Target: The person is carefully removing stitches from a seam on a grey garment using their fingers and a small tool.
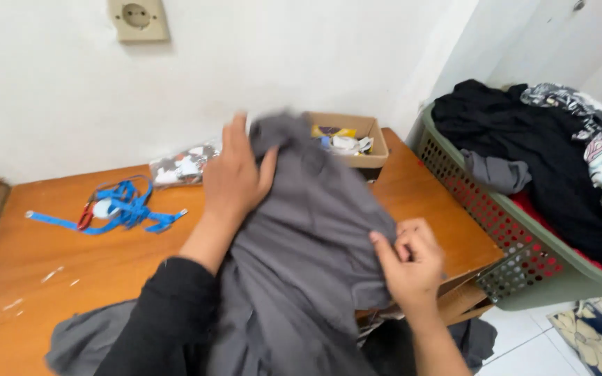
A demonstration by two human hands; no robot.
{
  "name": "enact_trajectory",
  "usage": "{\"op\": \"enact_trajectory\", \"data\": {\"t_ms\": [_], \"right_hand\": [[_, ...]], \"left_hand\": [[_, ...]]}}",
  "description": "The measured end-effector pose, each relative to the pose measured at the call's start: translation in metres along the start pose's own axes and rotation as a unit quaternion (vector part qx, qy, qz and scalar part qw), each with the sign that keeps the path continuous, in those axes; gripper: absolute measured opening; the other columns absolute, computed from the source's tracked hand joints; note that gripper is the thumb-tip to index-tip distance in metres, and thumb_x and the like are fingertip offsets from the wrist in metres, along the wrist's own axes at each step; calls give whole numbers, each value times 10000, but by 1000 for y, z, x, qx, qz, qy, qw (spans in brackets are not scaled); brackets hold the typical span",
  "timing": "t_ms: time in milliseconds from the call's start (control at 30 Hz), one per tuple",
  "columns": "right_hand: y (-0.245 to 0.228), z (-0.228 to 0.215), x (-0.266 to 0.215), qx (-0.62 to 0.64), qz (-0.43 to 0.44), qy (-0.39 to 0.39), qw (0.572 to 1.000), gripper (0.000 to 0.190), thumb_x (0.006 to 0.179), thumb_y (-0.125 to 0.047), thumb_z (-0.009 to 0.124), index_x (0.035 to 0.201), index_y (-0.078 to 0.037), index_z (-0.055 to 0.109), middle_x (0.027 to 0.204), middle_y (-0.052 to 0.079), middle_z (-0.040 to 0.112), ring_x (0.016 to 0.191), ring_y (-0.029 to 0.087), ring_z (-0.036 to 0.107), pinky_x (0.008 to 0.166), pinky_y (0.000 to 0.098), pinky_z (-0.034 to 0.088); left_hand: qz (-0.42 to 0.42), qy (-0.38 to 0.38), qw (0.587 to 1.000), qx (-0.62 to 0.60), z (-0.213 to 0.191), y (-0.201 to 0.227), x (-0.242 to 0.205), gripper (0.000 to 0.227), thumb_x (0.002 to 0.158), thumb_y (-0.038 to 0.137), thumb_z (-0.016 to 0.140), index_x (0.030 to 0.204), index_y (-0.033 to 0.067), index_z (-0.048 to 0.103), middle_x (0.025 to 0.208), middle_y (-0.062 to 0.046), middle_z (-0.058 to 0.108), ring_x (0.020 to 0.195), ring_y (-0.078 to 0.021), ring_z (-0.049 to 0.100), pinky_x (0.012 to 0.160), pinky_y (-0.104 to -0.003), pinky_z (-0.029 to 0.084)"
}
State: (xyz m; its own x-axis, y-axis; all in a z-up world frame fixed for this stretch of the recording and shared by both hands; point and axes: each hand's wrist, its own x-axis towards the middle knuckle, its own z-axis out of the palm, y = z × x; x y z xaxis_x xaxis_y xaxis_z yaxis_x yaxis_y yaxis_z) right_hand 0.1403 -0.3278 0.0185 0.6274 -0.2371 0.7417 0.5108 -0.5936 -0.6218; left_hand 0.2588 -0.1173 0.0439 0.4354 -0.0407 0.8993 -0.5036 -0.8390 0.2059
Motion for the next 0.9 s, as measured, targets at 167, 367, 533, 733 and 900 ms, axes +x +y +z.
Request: {"op": "enact_trajectory", "data": {"t_ms": [167,367,533,733,900], "right_hand": [[69,21,-29,-95,48,-102,989,399,665,-98,685,491,-52,329,537,6,401,426,127,340,413,232,315],[84,32,-50,-168,19,-56,984,336,677,-110,684,530,-49,388,637,1,466,440,108,344,406,214,295],[86,31,-45,-155,49,-99,982,334,671,-124,670,522,-50,380,625,5,468,436,126,363,415,224,306],[69,22,-27,-163,66,-28,984,397,700,-55,630,480,-37,301,845,71,579,552,138,463,461,225,330],[41,33,8,-55,109,-108,987,338,690,-89,609,481,-22,352,988,77,610,465,90,345,426,199,285]], "left_hand": [[-94,-165,975,112,39,-42,-83,492,696,280,557,1110,34,457,1070,-130,505,625,-340,567,484,-397,452],[14,-53,997,46,6,2,-53,304,678,132,595,960,20,574,1063,-131,499,910,-299,462,813,-365,374],[98,-164,979,-76,15,7,-57,186,692,130,577,836,13,564,930,-88,552,856,-253,506,793,-347,392],[18,-285,955,-79,22,23,-88,658,738,449,500,1086,-104,421,1197,-276,359,962,-363,416,837,-401,326],[17,-342,934,-100,9,54,-120,904,688,465,569,1232,-171,227,1331,-361,150,1013,-396,368,859,-408,284]]}}
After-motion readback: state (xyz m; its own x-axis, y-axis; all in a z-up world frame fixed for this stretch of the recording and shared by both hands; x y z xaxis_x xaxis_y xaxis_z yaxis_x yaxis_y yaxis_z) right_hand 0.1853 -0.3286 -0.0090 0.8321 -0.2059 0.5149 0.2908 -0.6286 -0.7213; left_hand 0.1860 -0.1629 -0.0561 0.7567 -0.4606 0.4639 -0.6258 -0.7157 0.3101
